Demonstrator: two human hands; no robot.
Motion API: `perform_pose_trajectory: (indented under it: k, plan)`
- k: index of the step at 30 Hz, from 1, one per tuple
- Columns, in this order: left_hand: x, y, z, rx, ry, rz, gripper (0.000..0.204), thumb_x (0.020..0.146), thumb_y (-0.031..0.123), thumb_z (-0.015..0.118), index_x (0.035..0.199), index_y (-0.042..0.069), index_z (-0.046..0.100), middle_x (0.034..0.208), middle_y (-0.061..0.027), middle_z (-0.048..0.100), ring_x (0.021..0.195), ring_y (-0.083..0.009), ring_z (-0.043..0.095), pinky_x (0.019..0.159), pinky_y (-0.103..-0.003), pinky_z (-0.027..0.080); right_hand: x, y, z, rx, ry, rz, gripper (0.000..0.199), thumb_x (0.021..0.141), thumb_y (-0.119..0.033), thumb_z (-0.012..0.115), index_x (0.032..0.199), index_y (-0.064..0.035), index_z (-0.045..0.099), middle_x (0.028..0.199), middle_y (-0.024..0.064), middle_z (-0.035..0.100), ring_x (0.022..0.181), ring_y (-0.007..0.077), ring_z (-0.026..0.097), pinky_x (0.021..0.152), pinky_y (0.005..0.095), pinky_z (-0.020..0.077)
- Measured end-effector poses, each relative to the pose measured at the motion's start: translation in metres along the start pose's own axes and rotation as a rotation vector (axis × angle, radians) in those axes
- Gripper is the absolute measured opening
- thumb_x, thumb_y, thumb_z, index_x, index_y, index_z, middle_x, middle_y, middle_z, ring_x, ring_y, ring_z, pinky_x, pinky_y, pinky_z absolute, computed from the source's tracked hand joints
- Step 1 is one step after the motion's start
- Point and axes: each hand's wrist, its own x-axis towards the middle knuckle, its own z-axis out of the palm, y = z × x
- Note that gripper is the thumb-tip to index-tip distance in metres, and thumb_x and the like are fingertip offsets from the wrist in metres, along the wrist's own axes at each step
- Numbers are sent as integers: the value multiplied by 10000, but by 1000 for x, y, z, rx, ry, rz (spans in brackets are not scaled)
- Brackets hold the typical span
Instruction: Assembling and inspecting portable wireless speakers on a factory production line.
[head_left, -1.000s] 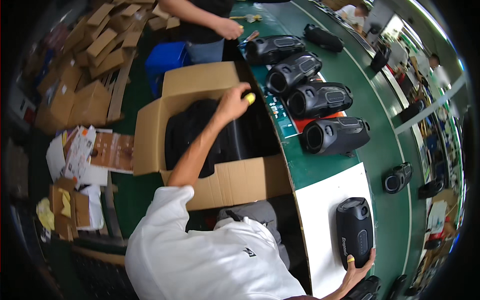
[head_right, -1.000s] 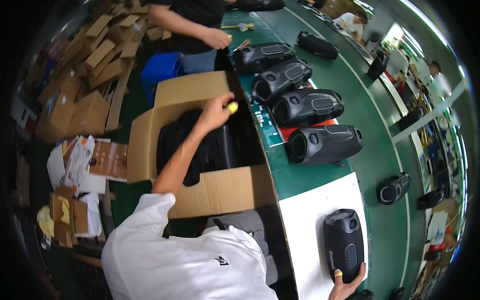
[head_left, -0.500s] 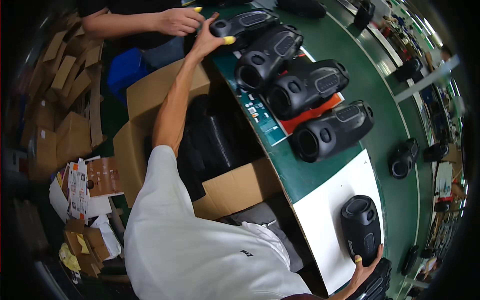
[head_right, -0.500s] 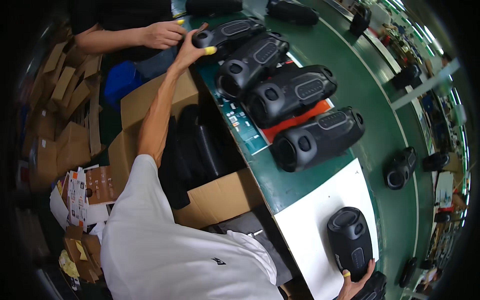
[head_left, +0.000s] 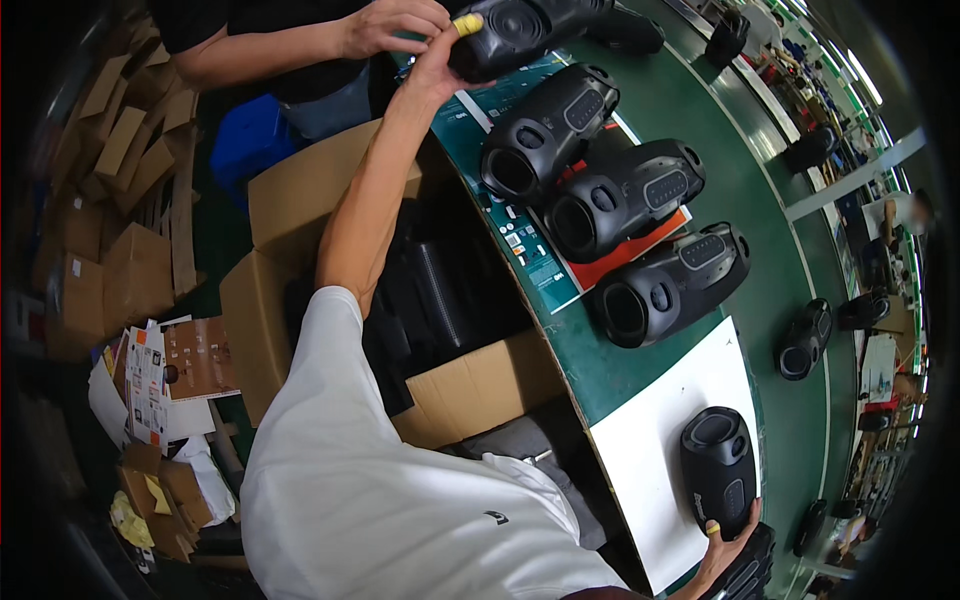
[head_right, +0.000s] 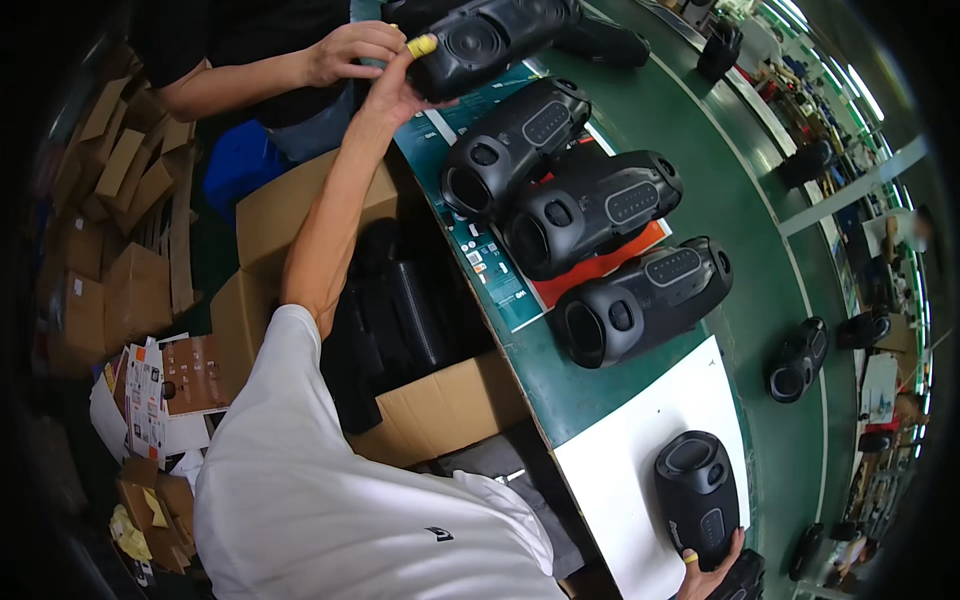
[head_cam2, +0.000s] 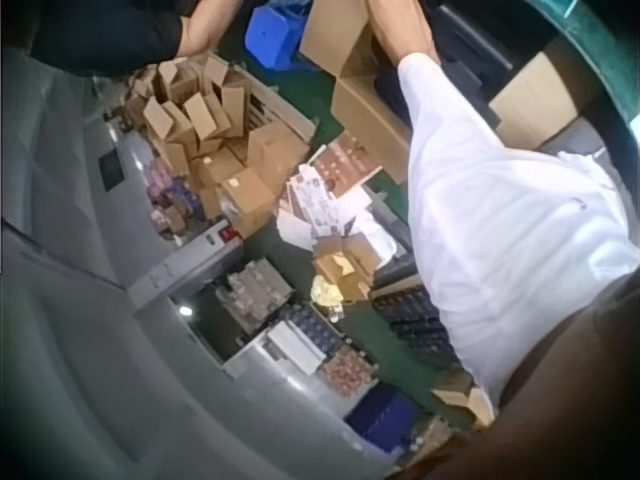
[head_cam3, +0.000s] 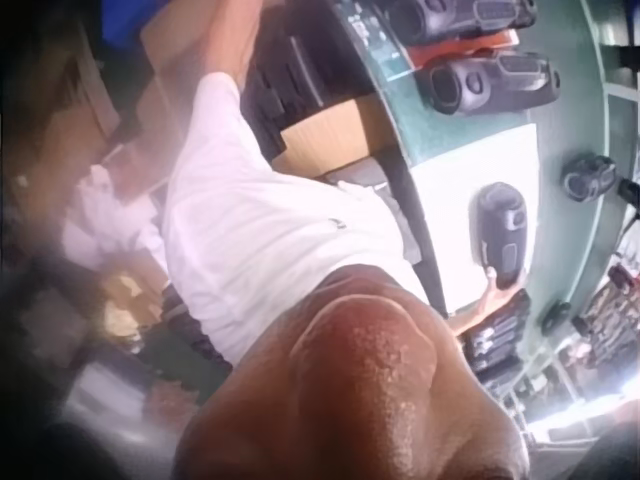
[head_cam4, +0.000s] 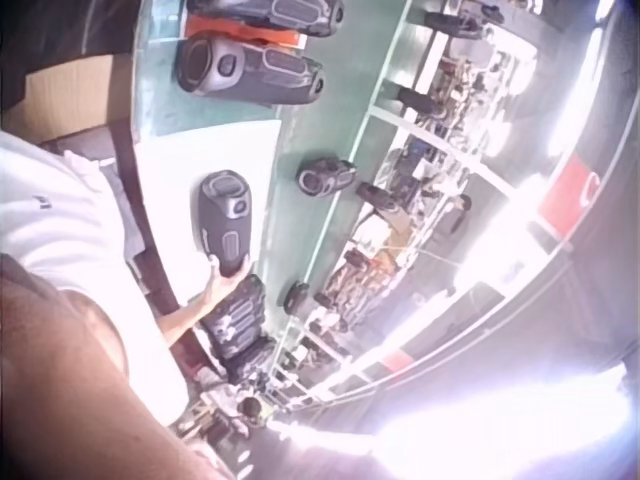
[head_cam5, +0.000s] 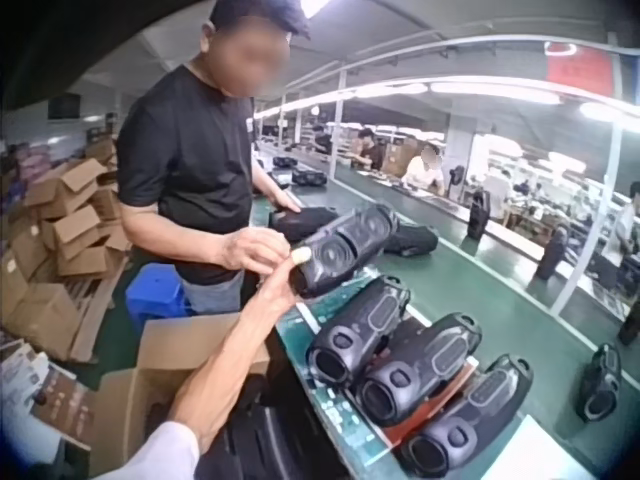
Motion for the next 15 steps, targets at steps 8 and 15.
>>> perform_pose_trajectory:
  k: [8,15]
  plan:
    - [-29,70,103,-427,-365,113,587,960,311,812,1440,34,616,1345,-131,725,1214,-288,727,1013,-487,645,3,18,0,11,7,-39,1059,715,-401,871,1636,-43,489,1687,183,490,1587,367,415,1338,483,243]
    - [-95,47,150,-540,-261,67,471,975,383,827,1304,67,708,1181,-44,762,1022,-172,759,875,-375,669,7,4,9,15,-3,-28,1038,729,-387,875,1627,-37,491,1680,185,493,1583,386,412,1340,481,239]
